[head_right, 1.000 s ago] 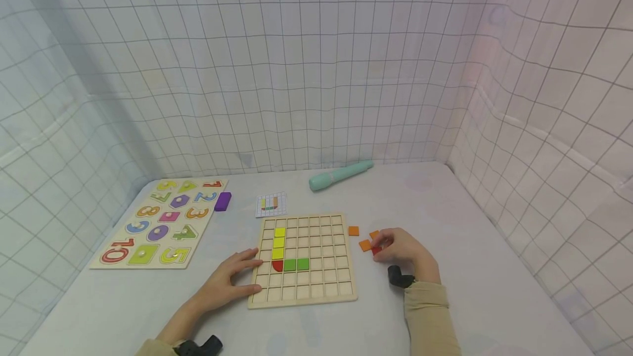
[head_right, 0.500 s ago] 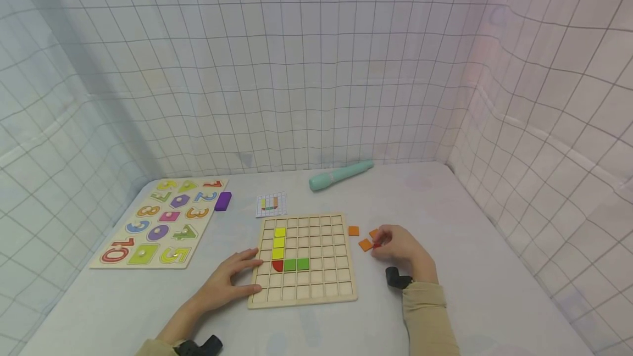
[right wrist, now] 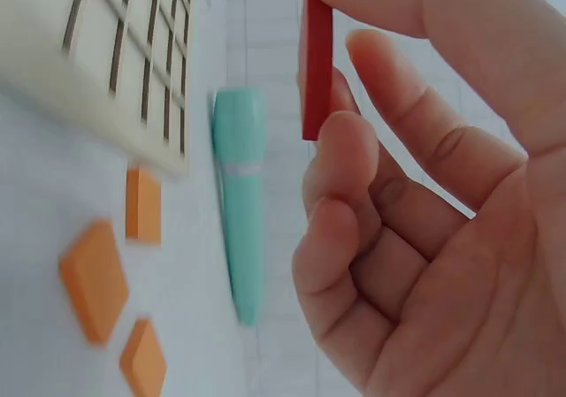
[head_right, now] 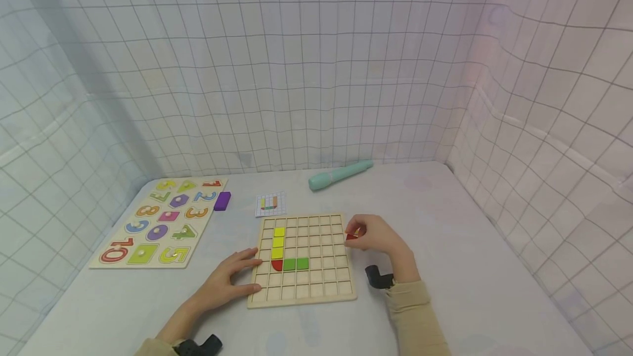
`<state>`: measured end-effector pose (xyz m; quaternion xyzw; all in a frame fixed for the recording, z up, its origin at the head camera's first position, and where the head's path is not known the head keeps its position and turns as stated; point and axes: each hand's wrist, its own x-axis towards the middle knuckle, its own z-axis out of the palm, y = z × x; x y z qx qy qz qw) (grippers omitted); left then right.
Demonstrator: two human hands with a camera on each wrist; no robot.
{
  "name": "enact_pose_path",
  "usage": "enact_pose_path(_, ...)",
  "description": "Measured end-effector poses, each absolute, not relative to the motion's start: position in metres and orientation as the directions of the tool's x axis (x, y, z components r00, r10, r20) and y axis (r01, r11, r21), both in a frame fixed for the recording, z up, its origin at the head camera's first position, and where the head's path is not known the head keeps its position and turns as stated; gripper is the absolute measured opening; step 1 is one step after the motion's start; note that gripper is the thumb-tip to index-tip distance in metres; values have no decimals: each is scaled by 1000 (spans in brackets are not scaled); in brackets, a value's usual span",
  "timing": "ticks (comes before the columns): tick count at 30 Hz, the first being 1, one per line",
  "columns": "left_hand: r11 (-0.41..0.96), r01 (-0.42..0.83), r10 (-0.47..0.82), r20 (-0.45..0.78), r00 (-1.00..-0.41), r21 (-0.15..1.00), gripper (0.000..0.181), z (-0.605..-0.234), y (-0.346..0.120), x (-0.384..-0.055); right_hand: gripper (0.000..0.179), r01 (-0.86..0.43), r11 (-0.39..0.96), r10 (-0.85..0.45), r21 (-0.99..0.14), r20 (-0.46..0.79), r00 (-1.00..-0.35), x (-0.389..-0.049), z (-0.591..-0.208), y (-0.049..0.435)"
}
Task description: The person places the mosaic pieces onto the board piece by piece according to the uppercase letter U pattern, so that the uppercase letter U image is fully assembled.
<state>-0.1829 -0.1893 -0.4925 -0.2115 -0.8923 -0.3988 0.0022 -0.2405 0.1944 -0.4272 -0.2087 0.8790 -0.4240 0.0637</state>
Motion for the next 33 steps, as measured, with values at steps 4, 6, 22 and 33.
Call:
enact_pose_path(4, 593, 378, 375, 171, -911, 711, 57, -493, -189, -183, 23, -369, 543, -460, -754, 100, -882, -239, -423, 174)
enact_pose_path(6, 594, 374, 373, 168, -913, 712, 57, -493, -189, -183, 22, -395, 536, -482, -746, 113, -869, -238, -423, 164)
enact_pose_path(22, 588, 387, 379, 181, -907, 710, 57, -494, -190, -183, 16, -449, 528, -596, -721, 62, -801, -236, -445, 122)
enact_pose_path(33, 585, 395, 383, 188, -905, 709, 58, -494, -191, -183, 19, -433, 543, -597, -719, 31, -802, -237, -456, 119)
